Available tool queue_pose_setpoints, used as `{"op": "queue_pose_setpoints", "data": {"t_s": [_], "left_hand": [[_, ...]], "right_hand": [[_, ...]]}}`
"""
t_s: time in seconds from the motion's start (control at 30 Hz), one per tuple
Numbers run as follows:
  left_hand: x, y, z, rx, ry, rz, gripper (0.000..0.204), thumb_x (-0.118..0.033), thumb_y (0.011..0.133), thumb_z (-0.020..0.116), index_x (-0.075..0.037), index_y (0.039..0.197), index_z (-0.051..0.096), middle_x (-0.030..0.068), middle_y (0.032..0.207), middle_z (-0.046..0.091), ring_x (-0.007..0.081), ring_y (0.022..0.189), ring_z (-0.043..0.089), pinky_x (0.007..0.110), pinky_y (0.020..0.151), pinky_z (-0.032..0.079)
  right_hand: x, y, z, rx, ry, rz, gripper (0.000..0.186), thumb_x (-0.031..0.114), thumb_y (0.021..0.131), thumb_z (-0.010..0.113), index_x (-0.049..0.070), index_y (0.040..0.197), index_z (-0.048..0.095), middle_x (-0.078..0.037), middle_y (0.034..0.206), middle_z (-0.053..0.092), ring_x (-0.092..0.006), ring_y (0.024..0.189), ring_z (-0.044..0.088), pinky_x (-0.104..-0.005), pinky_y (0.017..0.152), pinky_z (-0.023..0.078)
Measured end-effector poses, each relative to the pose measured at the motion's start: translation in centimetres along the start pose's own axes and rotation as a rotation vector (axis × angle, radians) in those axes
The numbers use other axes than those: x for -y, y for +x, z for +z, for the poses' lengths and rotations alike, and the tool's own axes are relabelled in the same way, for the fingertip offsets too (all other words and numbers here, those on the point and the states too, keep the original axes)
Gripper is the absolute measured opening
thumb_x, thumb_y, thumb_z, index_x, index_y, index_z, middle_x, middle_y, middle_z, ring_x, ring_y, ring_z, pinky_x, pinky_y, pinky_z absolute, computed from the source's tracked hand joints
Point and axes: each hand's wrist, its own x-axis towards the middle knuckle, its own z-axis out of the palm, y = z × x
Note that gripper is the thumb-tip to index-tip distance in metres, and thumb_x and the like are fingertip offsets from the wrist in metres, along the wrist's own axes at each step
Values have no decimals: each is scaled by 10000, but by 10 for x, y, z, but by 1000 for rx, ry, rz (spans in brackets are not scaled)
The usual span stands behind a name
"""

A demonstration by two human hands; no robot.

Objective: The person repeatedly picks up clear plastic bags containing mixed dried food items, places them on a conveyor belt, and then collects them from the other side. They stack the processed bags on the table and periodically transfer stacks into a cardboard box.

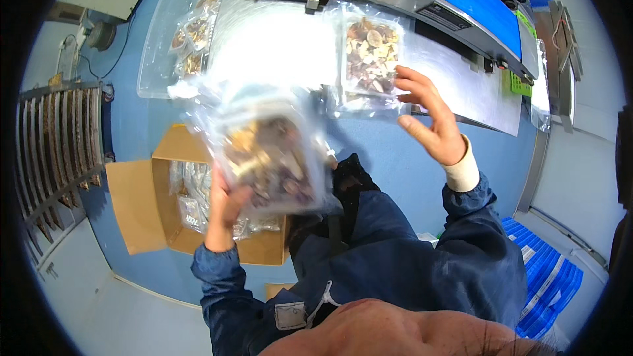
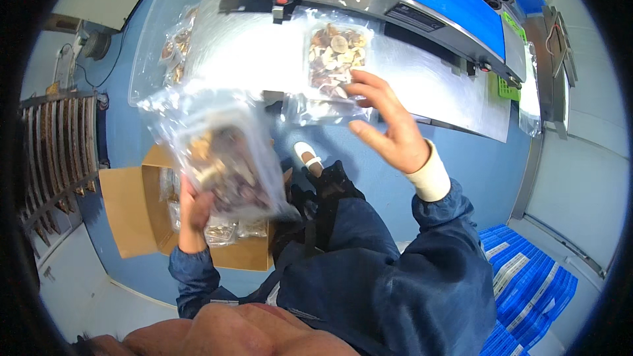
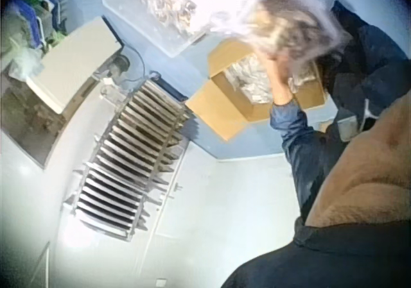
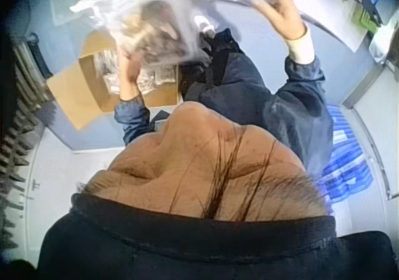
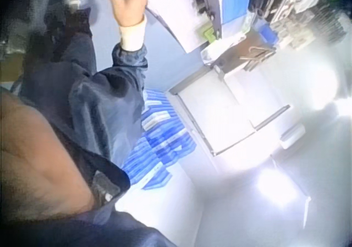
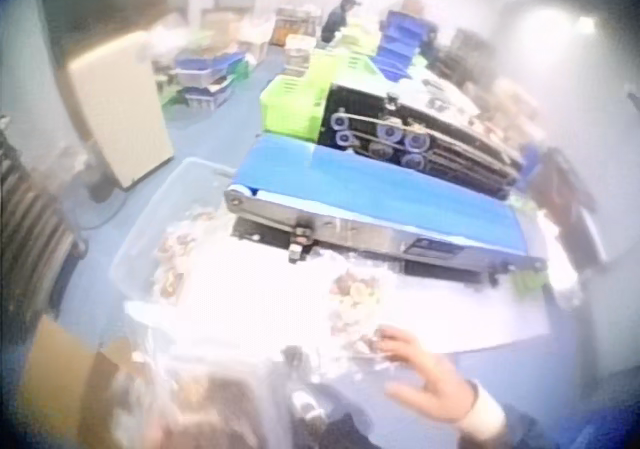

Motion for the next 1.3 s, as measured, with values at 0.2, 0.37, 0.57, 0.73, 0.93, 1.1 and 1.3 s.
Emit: {"op": "queue_pose_setpoints", "data": {"t_s": [0.2, 0.37, 0.57, 0.73, 0.93, 1.1, 1.3], "left_hand": [[-46, 114, 7, -57, 179, 51, 709, -167, 728, 668, -27, 1312, 292, 77, 1113, 511, 147, 918, 523, 291, 762, 465], [-42, 107, 46, 139, 118, -39, 783, -189, 699, 701, -20, 1329, 269, 83, 1126, 510, 186, 1013, 518, 318, 855, 443], [-50, 87, 174, 426, 281, 10, 786, -211, 745, 682, 14, 1342, 222, 160, 1289, 388, 237, 1198, 407, 367, 946, 382], [-7, 114, 243, 527, 479, 195, 738, -379, 831, 576, 27, 1343, 232, 228, 1313, 350, 323, 1235, 333, 409, 1032, 248], [14, 155, 233, 314, 1487, 714, 545, -226, 768, 614, -79, 1261, 435, 144, 1375, 314, 320, 1285, 264, 526, 1029, 180], [13, 164, 208, 291, 1498, 673, 409, -110, 727, 593, -70, 1130, 533, 115, 1375, 329, 297, 1298, 251, 537, 1036, 171], [16, 108, 161, 119, 931, 968, 270, -97, 775, 551, -50, 1041, 548, 143, 1183, 485, 310, 1108, 467, 449, 938, 357]], "right_hand": [[-49, -32, -35, -123, 0, 183, 347, 87, 813, 585, 44, 1151, 520, -138, 1296, 416, -234, 1112, 486, -321, 864, 446], [-70, -44, -46, -130, 158, 242, 352, 169, 833, 584, 29, 1149, 523, -134, 1269, 451, -228, 1092, 498, -326, 861, 434], [-39, -70, -38, -137, 800, 59, 908, 364, 703, 717, 19, 1375, 215, -163, 1363, 324, -268, 1221, 380, -372, 1003, 315], [-75, -91, -70, -440, 821, 434, 899, 151, 669, 716, 3, 1379, 186, -149, 1333, 365, -243, 1212, 388, -350, 1012, 314], [-175, -117, -97, -608, 667, 596, 780, 76, 723, 649, -22, 1361, 210, -142, 1302, 391, -239, 1167, 422, -336, 971, 354], [-189, -73, -81, -478, 198, 628, 872, 188, 736, 697, -42, 1376, 151, -229, 1388, 243, -300, 1282, 259, -360, 1021, 279], [-116, -71, -77, -524, -286, 263, 673, 136, 813, 584, 16, 1372, 228, -172, 1397, 281, -276, 1276, 290, -405, 1052, 216]]}}
